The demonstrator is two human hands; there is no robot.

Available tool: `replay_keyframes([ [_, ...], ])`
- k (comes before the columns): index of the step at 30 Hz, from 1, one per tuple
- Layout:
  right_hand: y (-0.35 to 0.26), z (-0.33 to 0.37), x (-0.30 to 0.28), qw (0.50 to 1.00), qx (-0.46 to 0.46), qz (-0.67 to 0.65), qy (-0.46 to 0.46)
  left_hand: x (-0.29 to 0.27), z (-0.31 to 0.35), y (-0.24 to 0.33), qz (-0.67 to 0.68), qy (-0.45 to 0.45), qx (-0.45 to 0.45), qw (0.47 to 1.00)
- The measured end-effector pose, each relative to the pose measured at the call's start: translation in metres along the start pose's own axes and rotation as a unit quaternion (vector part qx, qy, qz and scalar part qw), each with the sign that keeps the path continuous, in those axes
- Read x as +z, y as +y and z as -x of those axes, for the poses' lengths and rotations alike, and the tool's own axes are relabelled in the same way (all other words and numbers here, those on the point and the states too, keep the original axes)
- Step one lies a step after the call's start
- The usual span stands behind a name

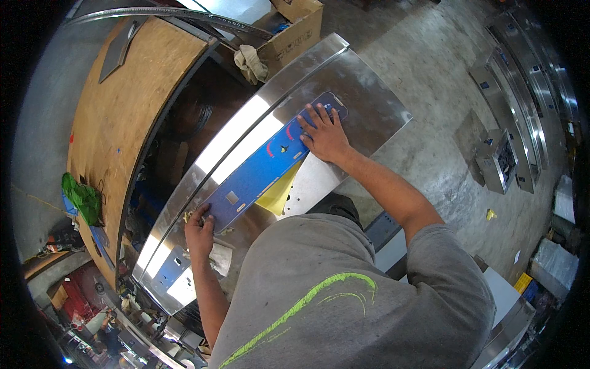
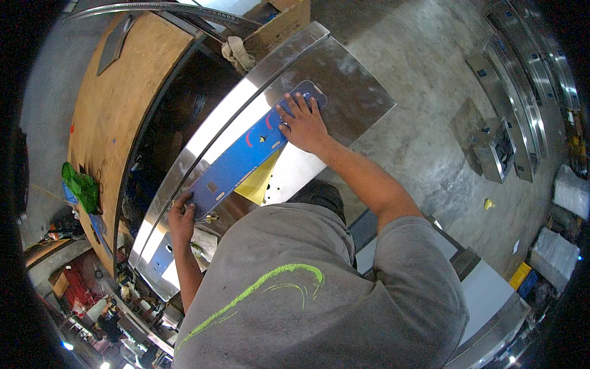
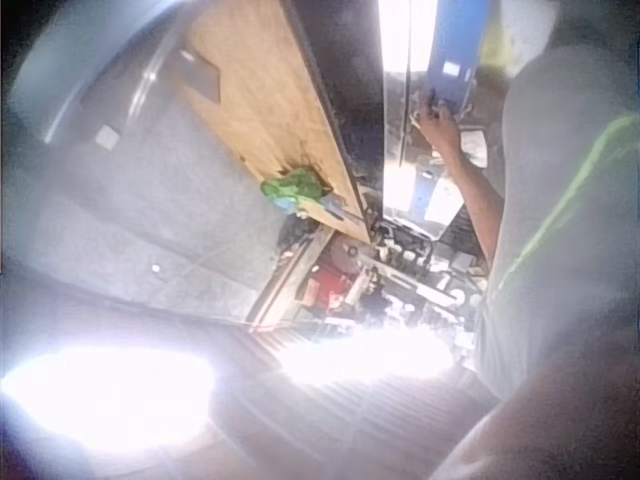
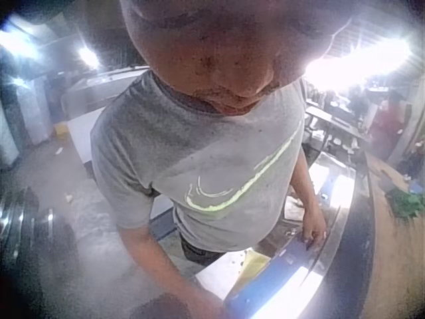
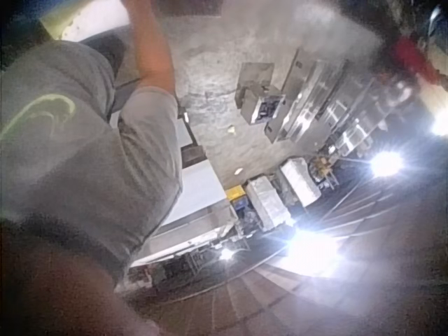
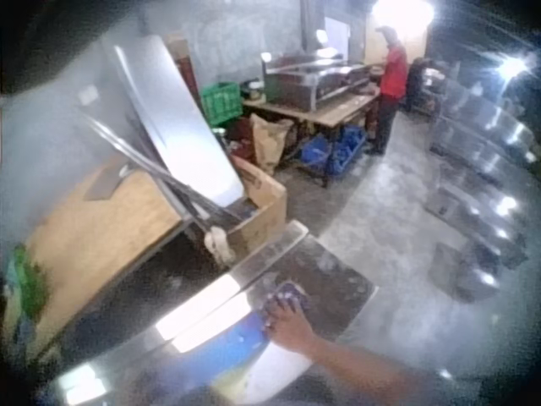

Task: The person positions a blue sticker on a stainless steel panel, uses a yellow template to align it, then uses a utility knife to cut out shapes along the sticker's printed outlines. The person removes the cut pieces and continues trimming the sticker edges.

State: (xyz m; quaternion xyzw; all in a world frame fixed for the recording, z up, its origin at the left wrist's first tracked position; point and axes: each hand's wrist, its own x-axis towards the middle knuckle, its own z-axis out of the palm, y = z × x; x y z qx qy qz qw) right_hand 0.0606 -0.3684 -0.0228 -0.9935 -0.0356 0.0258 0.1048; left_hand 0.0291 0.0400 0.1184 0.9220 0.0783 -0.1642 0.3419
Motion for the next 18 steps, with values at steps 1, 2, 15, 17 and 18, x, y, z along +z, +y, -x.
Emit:
replay_keyframes([
  [1, -0.001, 0.000, 0.001, 1.000, 0.003, -0.001, 0.009, 0.000, -0.001, 0.000, 0.006, -0.004, -0.007, 1.000],
  [2, -0.003, 0.001, 0.002, 1.000, 0.007, -0.005, 0.014, 0.000, -0.001, 0.000, 0.011, -0.008, -0.015, 1.000],
  [15, -0.020, 0.002, 0.007, 0.999, 0.031, -0.016, 0.014, 0.013, 0.002, -0.008, 0.223, 0.057, 0.009, 0.973],
  [17, -0.025, 0.003, 0.006, 0.999, 0.028, -0.022, -0.001, 0.028, 0.007, -0.019, 0.431, 0.057, -0.005, 0.900],
  [18, -0.027, 0.003, 0.005, 0.999, 0.026, -0.025, -0.009, 0.036, 0.011, -0.024, 0.492, 0.025, -0.061, 0.868],
])
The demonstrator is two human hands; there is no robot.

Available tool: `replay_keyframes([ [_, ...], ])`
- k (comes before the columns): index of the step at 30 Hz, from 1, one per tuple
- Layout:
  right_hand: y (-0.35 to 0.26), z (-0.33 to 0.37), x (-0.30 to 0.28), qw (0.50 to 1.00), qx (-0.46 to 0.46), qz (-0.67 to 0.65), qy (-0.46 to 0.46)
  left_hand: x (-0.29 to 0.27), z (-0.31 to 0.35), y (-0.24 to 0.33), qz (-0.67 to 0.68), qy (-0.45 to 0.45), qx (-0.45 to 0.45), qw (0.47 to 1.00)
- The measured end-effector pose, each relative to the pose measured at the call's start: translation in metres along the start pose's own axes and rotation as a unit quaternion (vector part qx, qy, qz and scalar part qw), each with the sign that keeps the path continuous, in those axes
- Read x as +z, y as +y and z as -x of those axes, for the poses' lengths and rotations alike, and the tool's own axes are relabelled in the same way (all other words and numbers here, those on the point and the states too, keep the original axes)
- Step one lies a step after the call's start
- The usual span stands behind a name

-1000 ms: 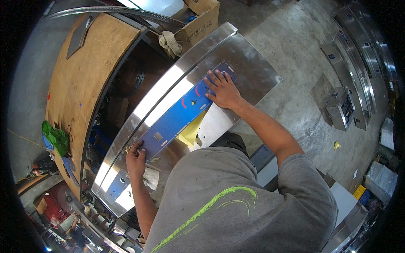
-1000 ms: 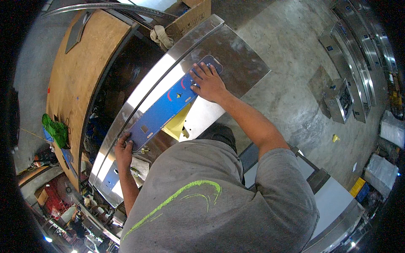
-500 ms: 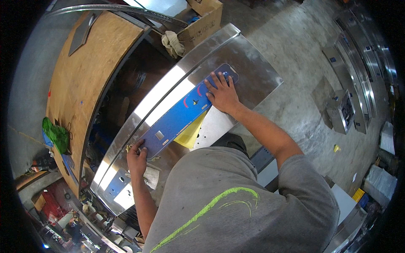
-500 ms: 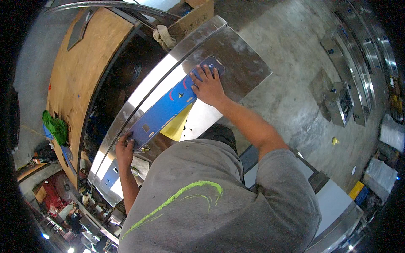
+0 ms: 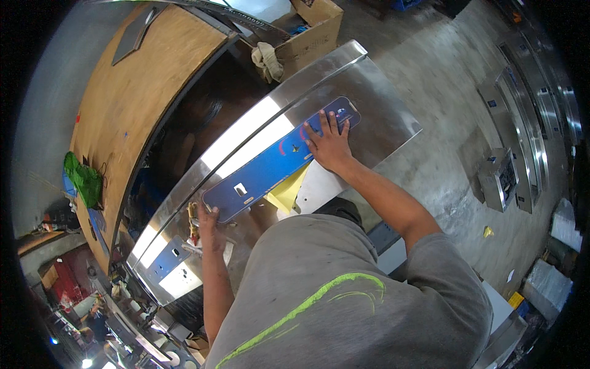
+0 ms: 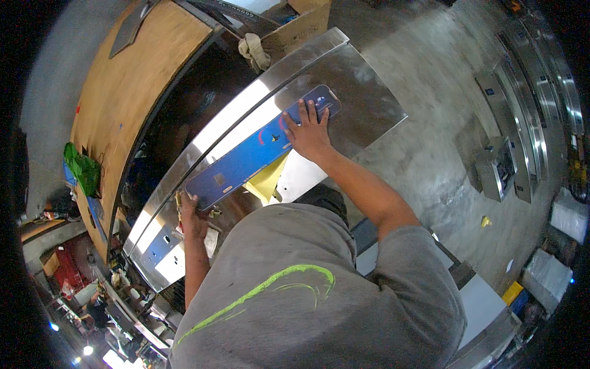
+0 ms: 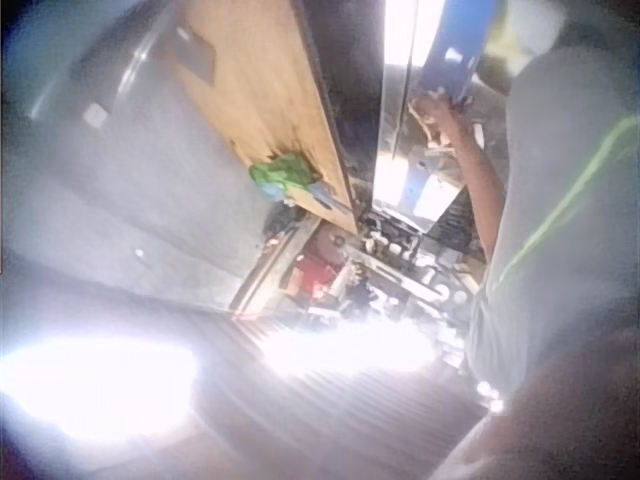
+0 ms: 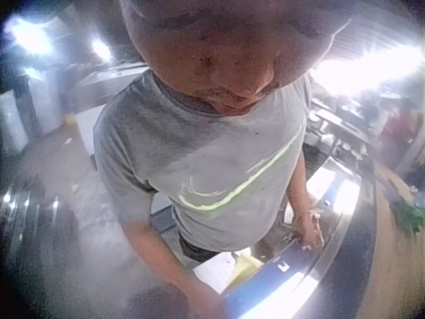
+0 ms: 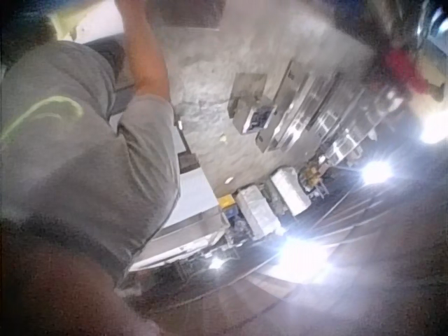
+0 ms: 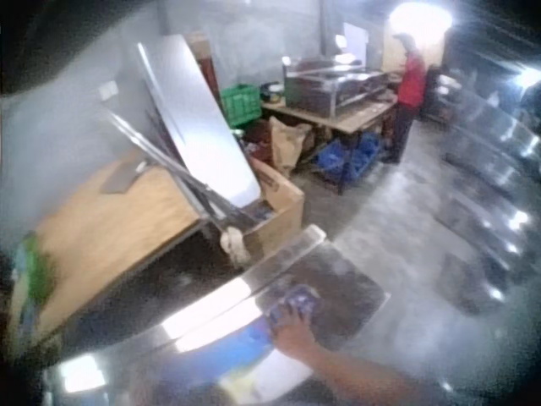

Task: The person positions a blue sticker on a stainless steel panel, uses a yellow template to align it, then uses a utility knife to cut out shapes along the sticker's printed outlines. The person removes the cut pieces and continues trimming the sticker edges.

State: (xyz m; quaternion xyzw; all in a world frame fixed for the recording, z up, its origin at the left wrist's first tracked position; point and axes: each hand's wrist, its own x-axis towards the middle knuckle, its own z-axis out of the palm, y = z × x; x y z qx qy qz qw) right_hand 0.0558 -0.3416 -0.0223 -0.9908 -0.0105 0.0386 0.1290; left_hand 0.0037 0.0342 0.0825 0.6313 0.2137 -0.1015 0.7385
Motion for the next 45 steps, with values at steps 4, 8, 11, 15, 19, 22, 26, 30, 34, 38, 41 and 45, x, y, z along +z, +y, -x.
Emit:
replay_keyframes([
  [4, -0.005, -0.001, 0.000, 1.000, -0.001, 0.014, -0.018, 0.009, 0.013, -0.033, 0.114, -0.126, -0.159, 0.973],
  [8, -0.004, -0.001, -0.001, 1.000, -0.004, 0.015, -0.026, 0.023, 0.008, -0.051, -0.071, -0.225, -0.077, 0.969],
  [11, -0.003, -0.001, -0.002, 0.999, -0.008, 0.020, -0.031, 0.023, 0.003, -0.059, 0.052, -0.203, -0.062, 0.976],
  [15, -0.004, -0.001, -0.003, 0.999, -0.003, 0.025, -0.044, 0.024, -0.002, -0.071, -0.081, -0.160, -0.016, 0.984],
  [19, -0.004, -0.001, 0.000, 0.999, -0.004, 0.032, -0.035, 0.052, -0.004, -0.074, -0.356, -0.089, -0.013, 0.930],
  [22, -0.003, -0.001, 0.001, 0.999, -0.002, 0.025, -0.028, 0.077, -0.007, -0.065, -0.385, -0.137, -0.055, 0.911],
  [26, -0.003, 0.000, 0.000, 0.999, -0.010, 0.033, -0.021, 0.092, -0.021, -0.061, -0.505, -0.180, -0.041, 0.843],
  [30, -0.003, 0.001, -0.001, 1.000, -0.010, 0.018, -0.015, 0.067, -0.045, -0.073, -0.429, -0.123, 0.085, 0.891],
  [34, -0.002, 0.002, 0.002, 1.000, -0.016, 0.022, -0.003, 0.029, -0.071, -0.079, -0.292, -0.088, 0.091, 0.948],
  [38, -0.003, 0.002, 0.002, 0.999, -0.015, 0.030, -0.006, 0.015, -0.083, -0.076, -0.196, -0.078, 0.048, 0.976],
  [41, -0.005, 0.002, 0.000, 0.999, -0.019, 0.026, -0.019, 0.012, -0.086, -0.072, -0.139, -0.091, 0.001, 0.986],
  [45, -0.010, 0.006, -0.002, 0.998, -0.040, 0.018, -0.035, 0.000, -0.096, -0.061, -0.082, -0.133, -0.092, 0.983],
])
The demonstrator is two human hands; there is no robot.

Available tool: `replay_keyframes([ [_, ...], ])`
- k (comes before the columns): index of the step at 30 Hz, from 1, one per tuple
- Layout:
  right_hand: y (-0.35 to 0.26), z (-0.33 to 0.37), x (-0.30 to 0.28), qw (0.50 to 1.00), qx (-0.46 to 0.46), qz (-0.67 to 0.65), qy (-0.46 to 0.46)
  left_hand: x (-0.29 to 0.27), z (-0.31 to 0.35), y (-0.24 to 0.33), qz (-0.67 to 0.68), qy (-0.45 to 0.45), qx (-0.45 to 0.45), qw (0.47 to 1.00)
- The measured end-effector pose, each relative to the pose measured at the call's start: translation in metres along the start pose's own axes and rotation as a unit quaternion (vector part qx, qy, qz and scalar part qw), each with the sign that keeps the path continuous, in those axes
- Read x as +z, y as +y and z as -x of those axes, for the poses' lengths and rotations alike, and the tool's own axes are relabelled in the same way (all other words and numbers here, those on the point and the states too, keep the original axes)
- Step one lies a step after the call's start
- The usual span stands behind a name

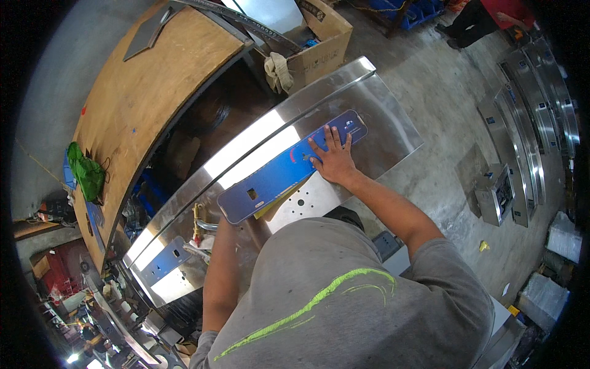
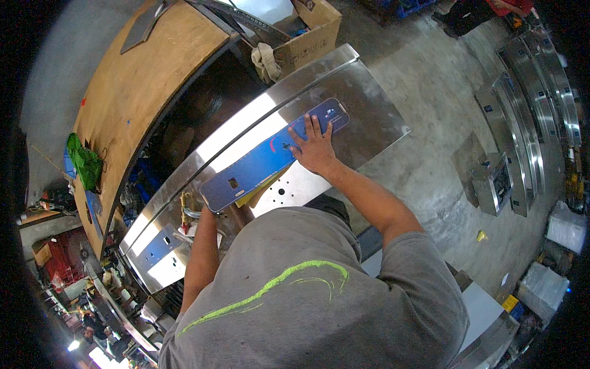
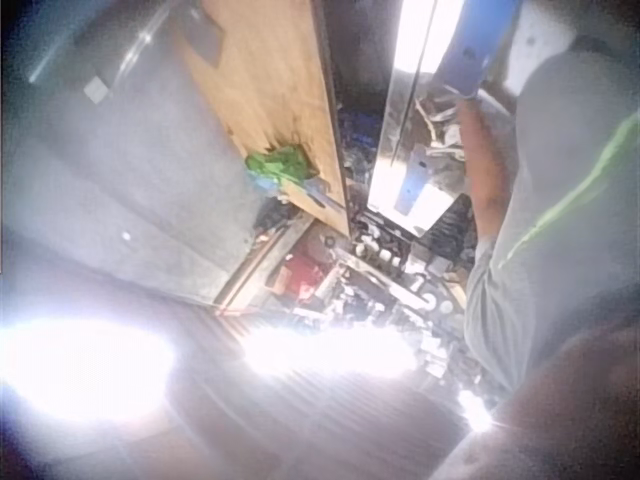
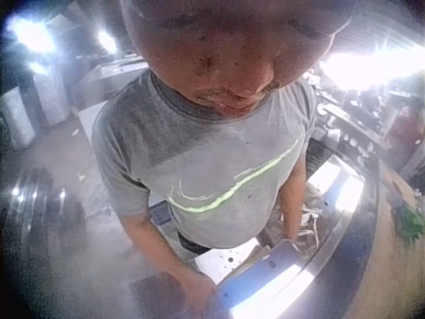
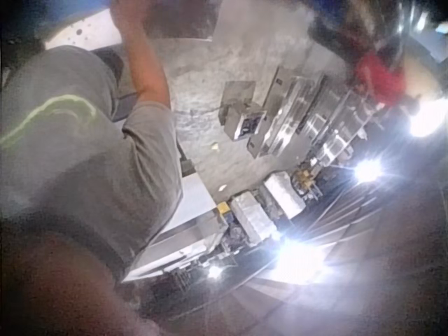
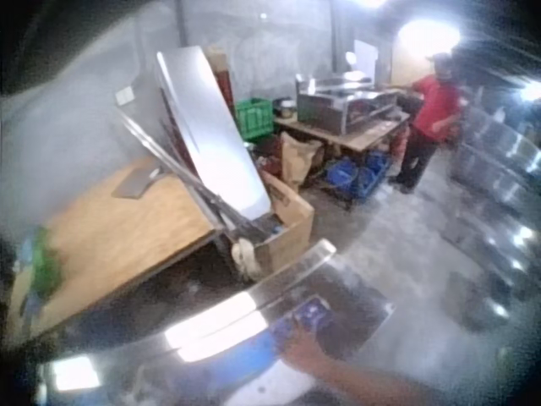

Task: The person positions a blue sticker on a stainless steel panel, uses a yellow template to align it, then uses a utility knife to cut out shapes along the sticker's printed outlines. The person removes the cut pieces and continues trimming the sticker edges.

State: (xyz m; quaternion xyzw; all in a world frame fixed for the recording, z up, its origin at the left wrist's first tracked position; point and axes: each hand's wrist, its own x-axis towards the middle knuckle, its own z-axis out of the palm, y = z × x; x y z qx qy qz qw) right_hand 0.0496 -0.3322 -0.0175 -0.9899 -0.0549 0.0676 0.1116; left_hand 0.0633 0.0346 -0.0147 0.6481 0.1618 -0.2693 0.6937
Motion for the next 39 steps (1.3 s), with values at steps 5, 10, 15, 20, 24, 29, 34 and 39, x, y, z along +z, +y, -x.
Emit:
replay_keyframes([
  [5, -0.001, -0.001, 0.002, 0.999, -0.035, -0.013, -0.004, -0.026, -0.009, 0.028, -0.034, -0.085, -0.122, 0.988],
  [10, 0.000, -0.003, 0.003, 0.999, -0.038, -0.023, -0.020, -0.021, -0.016, 0.059, -0.382, -0.089, -0.017, 0.920],
  [15, 0.000, -0.003, 0.002, 0.998, -0.047, -0.024, -0.027, -0.013, -0.017, 0.076, -0.261, -0.052, -0.182, 0.947],
  [20, 0.001, -0.003, 0.002, 0.998, -0.047, -0.021, -0.029, -0.032, -0.009, 0.077, -0.110, -0.147, -0.211, 0.960],
  [24, 0.000, -0.002, 0.003, 0.999, -0.047, -0.019, -0.005, -0.043, -0.008, 0.076, -0.226, -0.197, -0.127, 0.946],
  [29, -0.001, -0.003, 0.002, 0.999, -0.043, -0.002, -0.025, -0.037, -0.007, 0.091, -0.435, -0.156, -0.106, 0.881],
  [34, 0.000, -0.002, 0.004, 0.999, -0.039, 0.008, -0.010, -0.022, 0.012, 0.110, -0.484, -0.134, -0.070, 0.862],
  [39, 0.000, -0.003, 0.005, 1.000, -0.023, -0.004, 0.012, -0.014, 0.028, 0.125, -0.460, -0.140, -0.038, 0.876],
])
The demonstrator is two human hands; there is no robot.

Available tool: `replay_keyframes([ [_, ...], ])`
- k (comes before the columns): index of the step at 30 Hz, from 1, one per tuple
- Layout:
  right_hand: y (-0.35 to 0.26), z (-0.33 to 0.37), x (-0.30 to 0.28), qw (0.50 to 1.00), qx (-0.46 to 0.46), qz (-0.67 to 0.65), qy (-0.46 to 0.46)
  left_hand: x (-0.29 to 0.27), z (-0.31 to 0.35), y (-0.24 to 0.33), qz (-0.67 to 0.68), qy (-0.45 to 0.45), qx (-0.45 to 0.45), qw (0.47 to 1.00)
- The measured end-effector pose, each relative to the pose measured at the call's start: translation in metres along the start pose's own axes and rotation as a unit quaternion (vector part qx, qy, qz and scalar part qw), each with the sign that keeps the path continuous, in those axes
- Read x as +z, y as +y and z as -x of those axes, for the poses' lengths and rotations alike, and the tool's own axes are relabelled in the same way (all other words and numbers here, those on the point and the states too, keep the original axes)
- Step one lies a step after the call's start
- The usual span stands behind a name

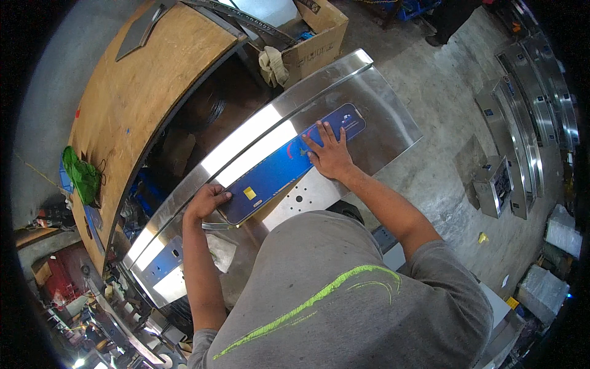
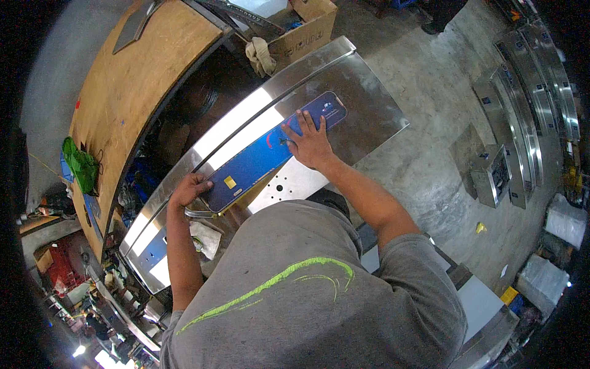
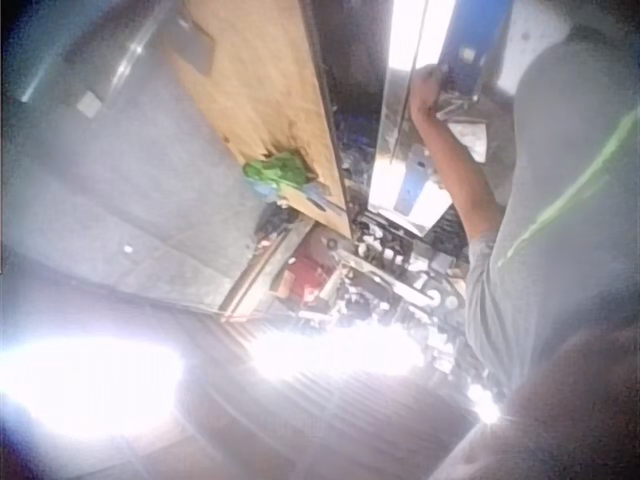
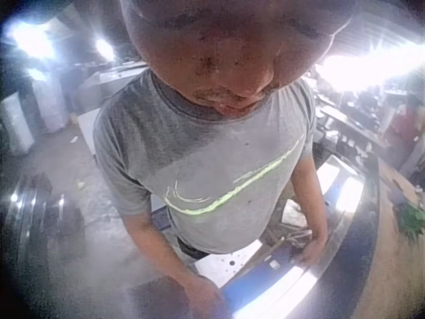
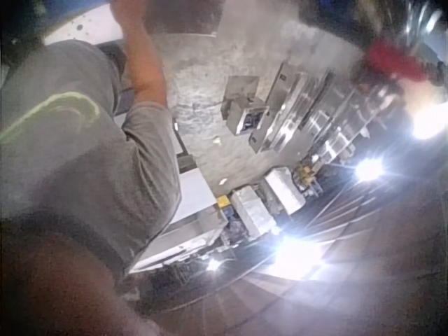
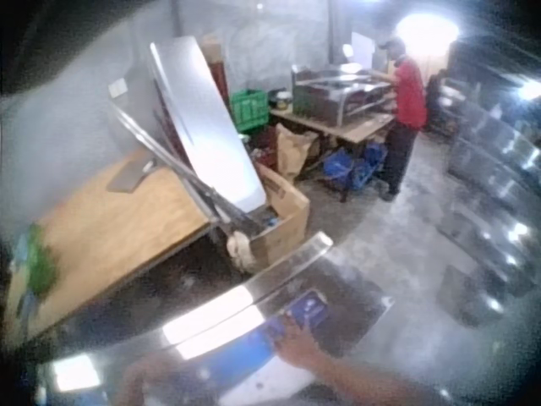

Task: The person positions a blue sticker on a stainless steel panel, uses a yellow template to align it, then uses a utility knife to cut out shapes along the sticker's printed outlines. The person removes the cut pieces and continues trimming the sticker edges.

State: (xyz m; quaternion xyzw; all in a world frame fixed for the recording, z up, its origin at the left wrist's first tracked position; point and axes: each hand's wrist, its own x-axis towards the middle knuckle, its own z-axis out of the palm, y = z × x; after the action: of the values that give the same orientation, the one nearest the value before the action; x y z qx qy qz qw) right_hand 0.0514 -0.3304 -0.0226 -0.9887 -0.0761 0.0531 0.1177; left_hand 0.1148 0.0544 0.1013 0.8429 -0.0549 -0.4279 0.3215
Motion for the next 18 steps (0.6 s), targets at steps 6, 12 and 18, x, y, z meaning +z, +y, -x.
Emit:
replay_keyframes([
  [6, -0.002, 0.001, -0.001, 1.000, 0.015, -0.017, 0.014, -0.002, 0.012, 0.007, 0.045, 0.002, 0.036, 0.998],
  [12, -0.001, 0.000, 0.000, 0.999, 0.019, -0.029, 0.039, -0.003, 0.017, 0.005, 0.158, 0.035, 0.019, 0.987],
  [18, 0.003, -0.001, 0.002, 0.999, 0.020, -0.030, 0.014, 0.005, 0.009, -0.013, 0.148, 0.039, -0.014, 0.988],
])
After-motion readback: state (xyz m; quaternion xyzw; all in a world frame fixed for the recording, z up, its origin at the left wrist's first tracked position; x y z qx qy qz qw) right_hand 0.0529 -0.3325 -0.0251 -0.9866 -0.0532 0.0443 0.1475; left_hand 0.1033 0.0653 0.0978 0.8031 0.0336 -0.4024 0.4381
